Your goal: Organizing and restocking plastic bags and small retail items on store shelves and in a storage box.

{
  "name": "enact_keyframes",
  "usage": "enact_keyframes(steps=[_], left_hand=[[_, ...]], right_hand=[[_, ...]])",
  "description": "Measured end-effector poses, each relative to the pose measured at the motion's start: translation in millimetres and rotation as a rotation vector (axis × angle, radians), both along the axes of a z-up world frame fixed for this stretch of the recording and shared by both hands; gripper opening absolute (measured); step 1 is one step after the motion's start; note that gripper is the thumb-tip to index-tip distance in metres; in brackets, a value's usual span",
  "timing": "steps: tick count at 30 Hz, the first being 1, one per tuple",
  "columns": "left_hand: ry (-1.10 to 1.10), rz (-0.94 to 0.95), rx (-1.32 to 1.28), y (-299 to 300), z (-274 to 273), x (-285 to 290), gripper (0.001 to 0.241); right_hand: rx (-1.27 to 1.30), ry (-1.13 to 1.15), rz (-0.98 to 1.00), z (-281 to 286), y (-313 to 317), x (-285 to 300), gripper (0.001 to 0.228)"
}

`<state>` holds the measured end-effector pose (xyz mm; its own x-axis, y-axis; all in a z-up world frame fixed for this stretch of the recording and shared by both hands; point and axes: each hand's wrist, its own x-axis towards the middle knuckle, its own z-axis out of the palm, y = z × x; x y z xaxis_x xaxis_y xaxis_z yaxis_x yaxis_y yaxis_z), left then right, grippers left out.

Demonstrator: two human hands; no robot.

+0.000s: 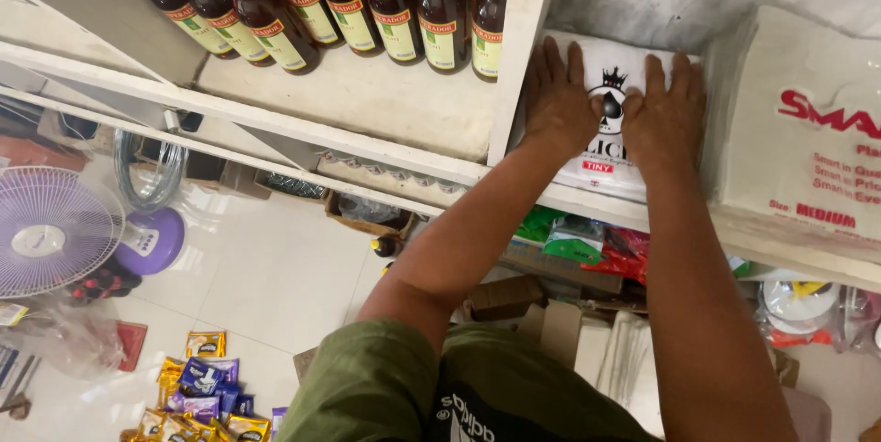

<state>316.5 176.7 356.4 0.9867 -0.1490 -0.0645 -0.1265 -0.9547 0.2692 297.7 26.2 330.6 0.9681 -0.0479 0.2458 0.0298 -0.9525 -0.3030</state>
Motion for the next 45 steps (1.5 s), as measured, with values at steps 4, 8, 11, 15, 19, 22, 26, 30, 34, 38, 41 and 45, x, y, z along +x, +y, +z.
enact_keyframes(steps=[4,8,11,15,19,22,26,30,34,38,41,45], left_hand=[[0.004,-0.012,0.054,-10.5,-9.6,17.9,0.09],[-0.091,-0.043,0.025,-10.0,-21.4,29.6,0.084],[-0.109,-0.022,-0.055,-6.2,-19.0,27.7,0.081],[-0.138,0.025,-0.167,-2.6,-22.9,27.9,0.08],[-0.122,0.005,-0.157,-2.7,-18.6,28.2,0.079],[-0.12,0.006,-0.162,-3.7,-21.4,27.8,0.08],[-0.145,0.019,-0.21,-3.0,-25.0,27.7,0.083],[-0.164,0.019,-0.176,-6.8,-20.0,30.3,0.087],[-0.183,-0.002,-0.132,-3.4,-18.8,24.2,0.086],[-0.176,-0.013,-0.14,-0.3,-8.5,5.8,0.086],[-0.165,-0.008,-0.155,1.9,-18.8,-4.2,0.085],[-0.192,0.0,-0.197,2.8,-33.6,-0.4,0.086]], right_hand=[[0.015,-0.018,-0.003,-3.9,-2.3,0.9,0.054],[0.017,-0.055,0.008,-4.1,-4.5,0.5,0.053],[0.042,-0.076,0.022,-7.5,-8.0,0.8,0.052],[0.141,-0.117,0.05,-14.2,-16.5,4.8,0.053],[0.129,-0.128,0.04,-19.4,-21.3,9.8,0.053],[0.216,-0.106,-0.007,-19.8,-21.7,9.9,0.054],[0.243,-0.174,-0.024,-38.3,-31.1,22.4,0.052],[0.309,-0.258,-0.045,-42.6,-36.1,28.2,0.046],[0.32,-0.365,0.014,-3.2,-12.0,-1.6,0.042],[0.091,-0.353,0.01,10.6,-1.4,-32.1,0.041],[0.047,-0.313,0.02,-3.0,-4.3,-39.4,0.044],[0.118,-0.113,-0.005,-13.4,-6.3,-38.0,0.055]])
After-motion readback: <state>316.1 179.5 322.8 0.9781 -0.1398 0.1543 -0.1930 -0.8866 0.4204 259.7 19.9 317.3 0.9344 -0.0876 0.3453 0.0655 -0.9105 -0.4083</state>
